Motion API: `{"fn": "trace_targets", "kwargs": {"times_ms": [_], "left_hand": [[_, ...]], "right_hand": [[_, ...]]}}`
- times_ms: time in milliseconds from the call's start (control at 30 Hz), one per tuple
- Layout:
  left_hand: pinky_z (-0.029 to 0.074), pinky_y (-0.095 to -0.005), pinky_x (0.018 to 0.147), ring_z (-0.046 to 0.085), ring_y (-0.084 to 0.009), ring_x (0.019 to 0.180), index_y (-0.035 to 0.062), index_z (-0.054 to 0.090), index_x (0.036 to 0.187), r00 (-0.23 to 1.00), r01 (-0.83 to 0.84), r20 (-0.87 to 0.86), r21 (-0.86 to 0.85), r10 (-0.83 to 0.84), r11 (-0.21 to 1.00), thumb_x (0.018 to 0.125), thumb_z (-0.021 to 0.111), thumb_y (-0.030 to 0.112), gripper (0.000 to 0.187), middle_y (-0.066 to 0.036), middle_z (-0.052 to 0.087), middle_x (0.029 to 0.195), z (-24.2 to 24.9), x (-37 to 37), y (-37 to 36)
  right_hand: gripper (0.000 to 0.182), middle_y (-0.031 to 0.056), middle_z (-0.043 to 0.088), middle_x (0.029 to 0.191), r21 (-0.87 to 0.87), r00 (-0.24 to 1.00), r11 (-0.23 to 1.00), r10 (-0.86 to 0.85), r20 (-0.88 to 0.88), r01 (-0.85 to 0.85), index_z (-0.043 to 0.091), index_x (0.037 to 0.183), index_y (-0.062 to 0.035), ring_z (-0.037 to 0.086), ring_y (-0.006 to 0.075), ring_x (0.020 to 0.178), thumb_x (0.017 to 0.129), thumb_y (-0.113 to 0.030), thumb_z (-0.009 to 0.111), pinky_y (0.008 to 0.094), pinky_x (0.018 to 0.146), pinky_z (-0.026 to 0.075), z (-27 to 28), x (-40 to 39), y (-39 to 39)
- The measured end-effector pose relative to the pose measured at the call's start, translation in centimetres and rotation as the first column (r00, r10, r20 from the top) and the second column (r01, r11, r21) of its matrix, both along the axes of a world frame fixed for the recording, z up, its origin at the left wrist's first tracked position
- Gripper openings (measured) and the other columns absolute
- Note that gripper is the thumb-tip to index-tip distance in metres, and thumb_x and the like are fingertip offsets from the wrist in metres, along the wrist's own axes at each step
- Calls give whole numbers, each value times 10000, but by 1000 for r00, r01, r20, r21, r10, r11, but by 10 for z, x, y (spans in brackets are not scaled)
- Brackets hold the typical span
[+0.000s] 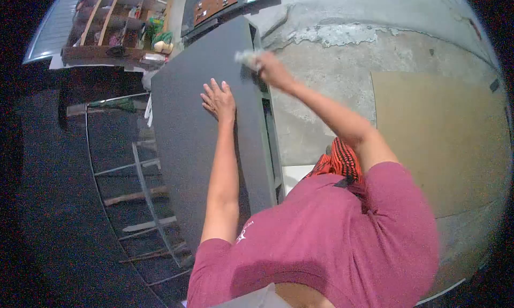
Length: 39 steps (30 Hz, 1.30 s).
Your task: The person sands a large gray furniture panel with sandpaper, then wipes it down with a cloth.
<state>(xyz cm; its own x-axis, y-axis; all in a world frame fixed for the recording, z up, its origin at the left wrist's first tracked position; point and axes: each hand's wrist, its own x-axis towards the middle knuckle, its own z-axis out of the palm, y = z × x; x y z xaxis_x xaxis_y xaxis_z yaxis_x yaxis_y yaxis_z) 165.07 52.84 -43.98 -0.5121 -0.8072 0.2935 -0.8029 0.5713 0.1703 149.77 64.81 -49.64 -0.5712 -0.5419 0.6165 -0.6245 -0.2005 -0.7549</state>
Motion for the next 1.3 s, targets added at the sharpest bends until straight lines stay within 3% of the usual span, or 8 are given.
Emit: {"fn": "trace_targets", "kwargs": {"times_ms": [233,533,767,867,900,1000,1167,1300], "left_hand": [[117,-544,1098,167,-436,1361,113,357,1405,993,104,-53,5,-104,995,939,353,435,566,-188,244,1480,-20,-10,-13],[168,-569,1071,232,-454,1330,132,371,1399,990,63,-123,-99,-75,993,923,386,459,577,-191,281,1463,-76,-7,-40],[158,-560,1083,224,-419,1345,139,406,1379,973,10,-230,-113,-36,994,896,462,432,567,-164,296,1463,-117,31,-30],[170,-537,1088,237,-390,1347,139,417,1370,970,-52,-242,-88,29,995,894,471,432,563,-154,315,1455,-111,-26,-28],[174,-527,1091,242,-380,1348,138,420,1368,967,-54,-254,-93,29,994,896,468,434,560,-151,318,1454,-122,-28,-31],[172,-514,1097,247,-365,1350,139,413,1373,929,-295,-238,-15,283,955,910,445,437,552,-153,313,1457,-144,25,-23],[160,-505,1104,228,-356,1363,128,365,1400,780,-590,-217,59,587,806,938,394,446,561,-150,291,1470,-206,164,23],[147,-500,1108,198,-358,1373,124,357,1402,658,-706,-241,132,714,696,941,393,439,559,-146,272,1479,-235,272,99]], "right_hand": [[291,154,510,964,413,630,535,766,131,-737,518,936,-67,513,349,904,668,14,599,397,784,433,-84,145,107],[277,188,492,937,13,997,997,-76,9,76,493,943,-37,490,375,904,675,25,529,425,773,425,-71,25,-56],[289,212,497,942,156,980,981,138,-146,-115,506,995,-12,480,399,911,711,45,515,436,812,412,-110,37,-60],[231,189,537,1015,420,781,771,592,-197,-479,556,977,-24,526,366,947,747,-7,546,446,827,427,-177,19,1],[319,228,524,1115,456,499,477,863,-81,-751,548,1047,-23,498,409,1022,731,19,541,457,904,412,-207,18,25],[317,189,533,1092,647,261,85,948,181,-758,557,1022,-55,511,383,1022,714,20,575,450,890,423,-151,28,73],[351,151,531,1041,335,727,811,582,-365,-480,562,987,-83,529,361,982,662,32,628,414,817,456,-66,8,19],[277,114,522,991,566,393,695,719,-573,-444,569,982,-97,530,322,930,714,-46,609,426,765,455,-71,70,20]]}}
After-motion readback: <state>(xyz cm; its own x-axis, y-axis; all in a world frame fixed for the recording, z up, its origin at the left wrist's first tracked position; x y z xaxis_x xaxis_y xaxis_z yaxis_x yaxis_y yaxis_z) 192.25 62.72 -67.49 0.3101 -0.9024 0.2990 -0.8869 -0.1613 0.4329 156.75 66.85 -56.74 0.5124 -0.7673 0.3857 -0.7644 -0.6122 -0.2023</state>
